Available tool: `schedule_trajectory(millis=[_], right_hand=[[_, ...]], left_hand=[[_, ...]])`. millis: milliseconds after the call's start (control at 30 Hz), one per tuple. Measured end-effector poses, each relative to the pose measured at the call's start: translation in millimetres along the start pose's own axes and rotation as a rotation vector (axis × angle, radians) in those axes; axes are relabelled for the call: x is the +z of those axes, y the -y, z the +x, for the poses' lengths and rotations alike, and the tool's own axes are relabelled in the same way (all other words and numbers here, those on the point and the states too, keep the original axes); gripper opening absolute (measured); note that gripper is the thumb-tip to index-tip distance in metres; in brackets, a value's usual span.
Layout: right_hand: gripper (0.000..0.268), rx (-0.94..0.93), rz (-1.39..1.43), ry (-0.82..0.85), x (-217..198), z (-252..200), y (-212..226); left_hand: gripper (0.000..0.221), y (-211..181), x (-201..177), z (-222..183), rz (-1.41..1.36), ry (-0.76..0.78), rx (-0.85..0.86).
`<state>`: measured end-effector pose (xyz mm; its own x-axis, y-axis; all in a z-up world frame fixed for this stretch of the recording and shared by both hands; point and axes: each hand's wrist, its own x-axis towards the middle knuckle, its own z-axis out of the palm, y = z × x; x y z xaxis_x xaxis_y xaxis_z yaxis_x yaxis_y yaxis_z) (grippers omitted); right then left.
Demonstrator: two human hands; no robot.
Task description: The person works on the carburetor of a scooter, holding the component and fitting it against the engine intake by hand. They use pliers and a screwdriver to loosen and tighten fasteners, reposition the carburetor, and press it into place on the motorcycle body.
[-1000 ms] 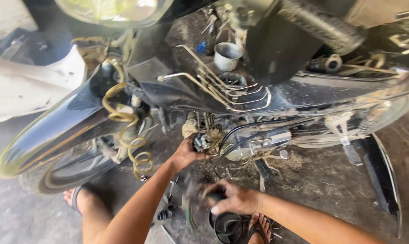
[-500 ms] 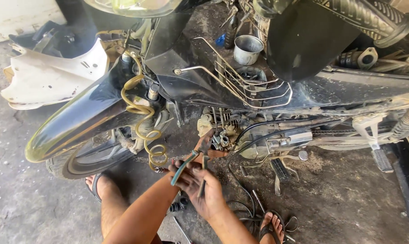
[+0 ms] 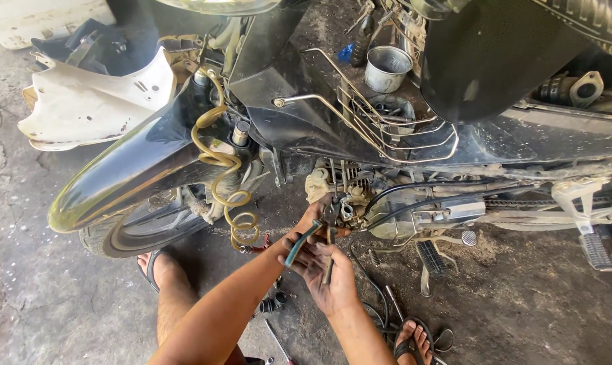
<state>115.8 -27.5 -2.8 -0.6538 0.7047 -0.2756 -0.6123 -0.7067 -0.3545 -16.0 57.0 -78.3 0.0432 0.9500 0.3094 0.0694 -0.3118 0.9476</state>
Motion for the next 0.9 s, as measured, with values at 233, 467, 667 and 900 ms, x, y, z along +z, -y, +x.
schedule_trajectory(millis=[233,467,667,900], right_hand=[[0.021,0.008,0.018,0.018,-3.8,-3.5,11.3],[0.021,0.001,0.071,0.041,2.4,-4.4,9.7],[0.023,-0.02,0.07,0.034,2.0,-1.0,5.0],[0.021,-0.086,0.149,0.005,15.7,8.7,-8.9]], left_hand=[[0.07,8.2,2.6,-1.2,-0.633,0.03,-0.354],[0.059,26.9,23.5,10.6,-1.132,-0.092,-0.505],[0.065,28.6,29.8,9.8,-0.595,-0.08,-0.189],[0.071,5.1,28.0,-2.7,-0.225,-0.081,-0.041]])
